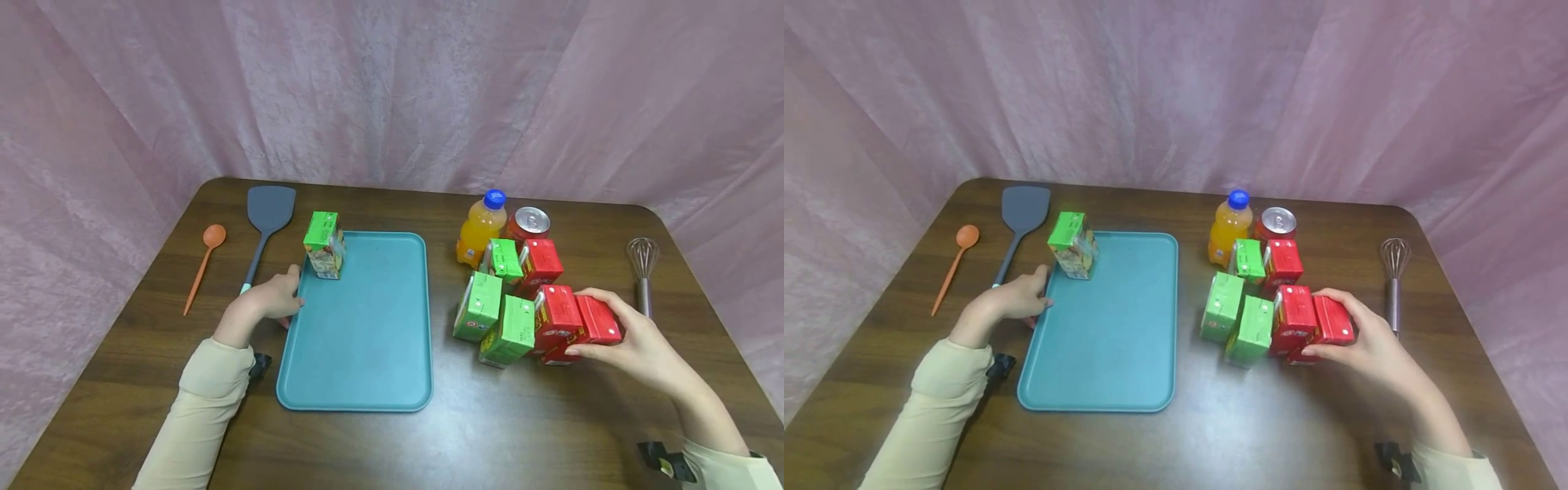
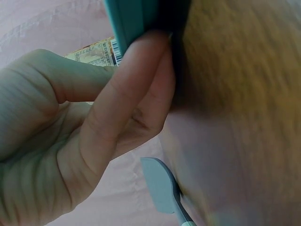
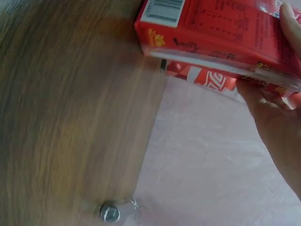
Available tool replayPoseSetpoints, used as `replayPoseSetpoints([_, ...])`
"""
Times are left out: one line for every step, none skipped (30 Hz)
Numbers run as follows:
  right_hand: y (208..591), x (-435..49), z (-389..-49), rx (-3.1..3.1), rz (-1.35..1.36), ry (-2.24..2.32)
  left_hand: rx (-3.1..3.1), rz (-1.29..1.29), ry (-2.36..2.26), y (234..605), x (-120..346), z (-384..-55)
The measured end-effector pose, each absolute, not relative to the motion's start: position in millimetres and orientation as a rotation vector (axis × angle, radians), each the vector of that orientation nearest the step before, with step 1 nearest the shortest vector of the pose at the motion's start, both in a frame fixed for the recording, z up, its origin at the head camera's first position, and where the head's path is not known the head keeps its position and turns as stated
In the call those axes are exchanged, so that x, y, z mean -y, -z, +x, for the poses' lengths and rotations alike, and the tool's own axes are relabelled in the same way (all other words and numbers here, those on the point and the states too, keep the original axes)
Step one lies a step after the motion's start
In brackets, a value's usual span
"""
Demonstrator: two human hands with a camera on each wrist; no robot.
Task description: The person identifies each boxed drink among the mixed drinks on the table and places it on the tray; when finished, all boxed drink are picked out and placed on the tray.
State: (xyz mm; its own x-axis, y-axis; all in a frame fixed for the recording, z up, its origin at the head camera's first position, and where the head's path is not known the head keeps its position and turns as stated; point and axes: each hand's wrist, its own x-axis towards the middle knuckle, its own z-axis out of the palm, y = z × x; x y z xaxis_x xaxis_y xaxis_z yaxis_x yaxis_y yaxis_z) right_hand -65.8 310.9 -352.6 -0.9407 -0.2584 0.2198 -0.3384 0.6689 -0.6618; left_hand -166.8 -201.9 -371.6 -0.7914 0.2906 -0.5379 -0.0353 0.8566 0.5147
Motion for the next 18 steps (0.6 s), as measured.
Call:
replayPoseSetpoints([353.0, -310.9, -65.8, 2.768, 0.498, -1.132, -2.399, 0.183, -0.680, 371.7, 201.7, -166.9])
replayPoseSetpoints([353.4, -311.1, -65.8, 2.765, 0.501, -1.134, -2.399, 0.182, -0.678, 371.8, 201.7, -166.9])
replayPoseSetpoints([353.8, -311.0, -65.9, 2.761, 0.503, -1.139, -2.399, 0.181, -0.678, 371.7, 201.6, -167.0])
replayPoseSetpoints([354.2, -311.1, -66.0, 2.757, 0.504, -1.146, -2.399, 0.179, -0.677, 371.6, 201.5, -167.1])
replayPoseSetpoints([354.5, -311.1, -66.0, 2.754, 0.506, -1.159, -2.399, 0.178, -0.677, 371.5, 201.5, -167.1])
replayPoseSetpoints([354.8, -311.0, -66.2, 2.751, 0.507, -1.174, -2.400, 0.179, -0.676, 371.6, 201.4, -167.2])
replayPoseSetpoints([355.0, -311.0, -66.2, 2.750, 0.505, -1.186, -2.400, 0.179, -0.675, 371.5, 201.5, -167.1])
replayPoseSetpoints([355.1, -311.0, -66.1, 2.750, 0.502, -1.197, -2.401, 0.181, -0.674, 371.5, 201.6, -167.0])
replayPoseSetpoints([355.1, -311.1, -66.0, 2.753, 0.496, -1.205, -2.401, 0.182, -0.673, 371.7, 201.8, -166.9])
replayPoseSetpoints([355.2, -311.1, -65.9, 2.757, 0.489, -1.215, -2.402, 0.183, -0.672, 372.0, 202.0, -166.9])
replayPoseSetpoints([355.1, -311.2, -65.7, 2.762, 0.482, -1.226, -2.403, 0.184, -0.669, 372.3, 202.1, -166.9])
replayPoseSetpoints([355.0, -311.2, -65.7, 2.768, 0.475, -1.230, -2.404, 0.190, -0.668, 372.4, 202.1, -166.9])
replayPoseSetpoints([354.8, -311.3, -65.7, 2.774, 0.469, -1.233, -2.403, 0.191, -0.668, 372.7, 202.3, -166.9])
replayPoseSetpoints([354.5, -311.3, -65.8, 2.779, 0.466, -1.242, -2.403, 0.192, -0.669, 373.0, 202.5, -167.1])
replayPoseSetpoints([354.4, -311.4, -66.0, 2.784, 0.464, -1.253, -2.403, 0.193, -0.668, 373.1, 202.5, -167.2])
replayPoseSetpoints([354.3, -311.6, -66.3, 2.788, 0.463, -1.266, -2.403, 0.195, -0.668, 373.1, 202.5, -167.3])
replayPoseSetpoints([354.3, -311.8, -66.4, 2.792, 0.464, -1.281, -2.403, 0.197, -0.668, 373.0, 202.4, -167.4])
replayPoseSetpoints([354.0, -311.8, -66.5, 2.797, 0.465, -1.288, -2.402, 0.200, -0.669, 372.7, 202.4, -167.4])
